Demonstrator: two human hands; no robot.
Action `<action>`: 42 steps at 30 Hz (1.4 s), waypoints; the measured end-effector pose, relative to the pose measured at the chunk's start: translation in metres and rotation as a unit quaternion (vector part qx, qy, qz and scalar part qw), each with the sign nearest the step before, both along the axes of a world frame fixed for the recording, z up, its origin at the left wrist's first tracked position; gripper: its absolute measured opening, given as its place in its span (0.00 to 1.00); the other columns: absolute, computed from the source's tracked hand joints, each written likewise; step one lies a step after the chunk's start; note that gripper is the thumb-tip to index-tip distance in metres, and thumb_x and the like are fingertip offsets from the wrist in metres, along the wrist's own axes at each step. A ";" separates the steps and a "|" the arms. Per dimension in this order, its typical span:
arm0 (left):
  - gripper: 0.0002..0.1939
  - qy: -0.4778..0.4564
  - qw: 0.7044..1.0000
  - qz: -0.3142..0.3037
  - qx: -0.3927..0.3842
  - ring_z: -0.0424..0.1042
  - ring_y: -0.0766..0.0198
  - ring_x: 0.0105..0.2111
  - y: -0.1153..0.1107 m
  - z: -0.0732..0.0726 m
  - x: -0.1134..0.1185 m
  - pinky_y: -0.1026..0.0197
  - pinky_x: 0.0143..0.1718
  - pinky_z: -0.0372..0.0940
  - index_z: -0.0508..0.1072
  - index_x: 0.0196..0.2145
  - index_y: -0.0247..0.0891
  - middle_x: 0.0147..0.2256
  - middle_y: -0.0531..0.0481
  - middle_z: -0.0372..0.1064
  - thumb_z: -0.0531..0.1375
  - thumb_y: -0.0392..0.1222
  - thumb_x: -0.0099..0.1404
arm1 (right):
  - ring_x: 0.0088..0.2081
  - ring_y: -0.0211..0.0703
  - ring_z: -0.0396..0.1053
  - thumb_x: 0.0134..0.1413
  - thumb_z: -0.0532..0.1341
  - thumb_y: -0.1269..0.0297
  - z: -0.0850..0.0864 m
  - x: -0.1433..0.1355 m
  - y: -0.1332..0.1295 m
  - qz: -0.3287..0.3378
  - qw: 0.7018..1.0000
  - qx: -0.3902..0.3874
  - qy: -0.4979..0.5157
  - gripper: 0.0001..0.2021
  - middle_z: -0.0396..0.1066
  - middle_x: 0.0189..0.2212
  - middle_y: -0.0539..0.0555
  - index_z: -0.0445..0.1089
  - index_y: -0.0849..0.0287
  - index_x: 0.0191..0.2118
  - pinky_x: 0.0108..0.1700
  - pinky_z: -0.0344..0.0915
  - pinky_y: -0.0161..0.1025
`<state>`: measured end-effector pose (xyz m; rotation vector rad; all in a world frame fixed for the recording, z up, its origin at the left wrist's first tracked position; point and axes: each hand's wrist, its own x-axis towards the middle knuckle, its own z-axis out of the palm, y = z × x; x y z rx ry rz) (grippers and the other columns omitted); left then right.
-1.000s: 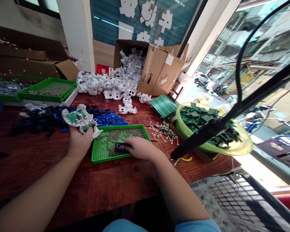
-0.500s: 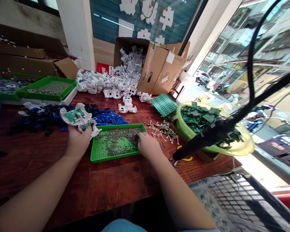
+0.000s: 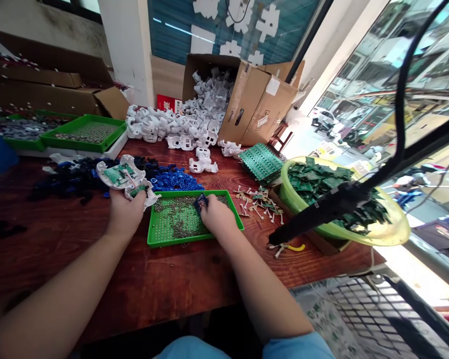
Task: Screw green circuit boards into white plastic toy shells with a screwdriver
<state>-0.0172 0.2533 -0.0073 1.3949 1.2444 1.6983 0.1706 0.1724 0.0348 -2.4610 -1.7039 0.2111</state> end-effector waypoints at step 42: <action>0.16 0.019 1.000 -0.010 -0.010 0.71 0.56 0.43 0.002 -0.007 0.001 0.47 0.45 0.67 0.67 0.49 0.36 0.46 0.45 0.69 0.59 0.41 0.64 | 0.39 0.41 0.70 0.62 0.54 0.58 0.009 -0.018 0.007 0.105 0.994 -0.009 -0.028 0.15 0.69 0.40 0.54 0.64 0.62 0.49 0.43 0.69 0.45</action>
